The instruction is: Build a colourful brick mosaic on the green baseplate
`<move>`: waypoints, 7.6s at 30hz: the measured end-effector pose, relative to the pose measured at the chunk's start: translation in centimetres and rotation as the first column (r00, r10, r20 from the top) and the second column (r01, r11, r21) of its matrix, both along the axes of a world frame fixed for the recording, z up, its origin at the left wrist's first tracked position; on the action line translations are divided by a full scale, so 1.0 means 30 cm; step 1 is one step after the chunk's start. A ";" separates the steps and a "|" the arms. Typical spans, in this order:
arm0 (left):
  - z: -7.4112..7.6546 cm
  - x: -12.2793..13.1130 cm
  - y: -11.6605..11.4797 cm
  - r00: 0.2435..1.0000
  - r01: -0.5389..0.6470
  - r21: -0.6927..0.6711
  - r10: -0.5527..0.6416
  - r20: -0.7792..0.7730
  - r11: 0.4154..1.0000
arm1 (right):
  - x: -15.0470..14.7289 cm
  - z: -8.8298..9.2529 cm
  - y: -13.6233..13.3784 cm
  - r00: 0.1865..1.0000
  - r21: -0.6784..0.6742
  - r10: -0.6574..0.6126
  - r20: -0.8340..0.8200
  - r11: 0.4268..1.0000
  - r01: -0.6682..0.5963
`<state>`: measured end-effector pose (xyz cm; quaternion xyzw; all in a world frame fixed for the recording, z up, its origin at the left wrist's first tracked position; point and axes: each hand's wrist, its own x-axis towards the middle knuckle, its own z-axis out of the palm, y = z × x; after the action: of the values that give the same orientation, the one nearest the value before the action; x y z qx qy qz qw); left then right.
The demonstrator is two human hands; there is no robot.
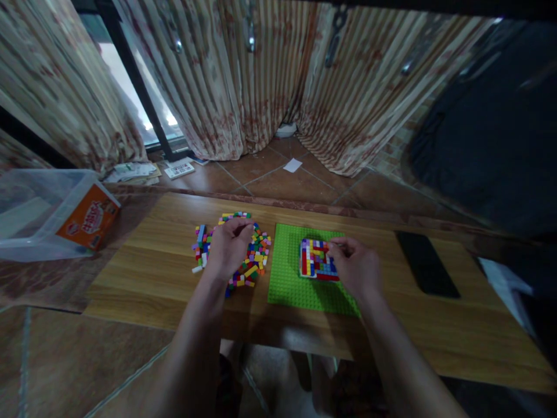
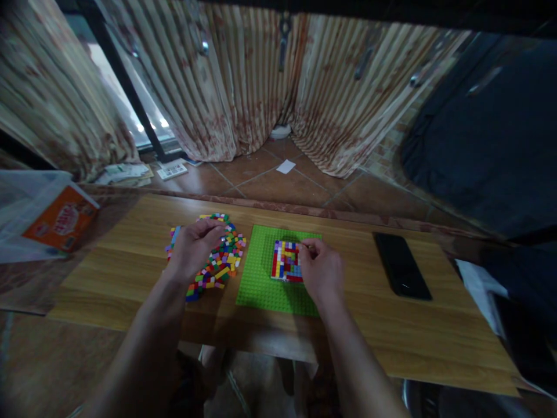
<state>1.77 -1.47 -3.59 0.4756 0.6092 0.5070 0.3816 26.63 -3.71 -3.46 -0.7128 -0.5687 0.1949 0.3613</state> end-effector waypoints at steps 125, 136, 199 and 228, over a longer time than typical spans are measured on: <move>0.076 -0.085 -0.038 0.938 -0.263 -0.001 0.256 0.235 0.965 | -0.046 0.043 -0.051 0.867 -0.120 0.077 0.493 0.993 -0.020; 0.065 -0.091 -0.030 0.931 -0.266 0.001 0.257 0.259 0.964 | -0.018 0.028 -0.046 0.932 -0.121 0.105 0.346 0.990 -0.067; 0.062 -0.154 -0.053 0.892 -0.294 0.054 0.254 0.374 0.954 | -0.392 -0.041 -0.163 0.712 0.139 0.673 0.201 0.700 -0.701; 0.072 -0.209 -0.071 0.863 -0.311 0.048 0.261 0.433 0.949 | -0.571 -0.106 -0.097 0.695 0.139 0.622 0.360 0.702 -0.699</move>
<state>-4.51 -3.61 -1.42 0.2805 0.5455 0.6831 0.3963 9.51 -6.62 -6.65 -0.4232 -0.8547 0.1294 0.2715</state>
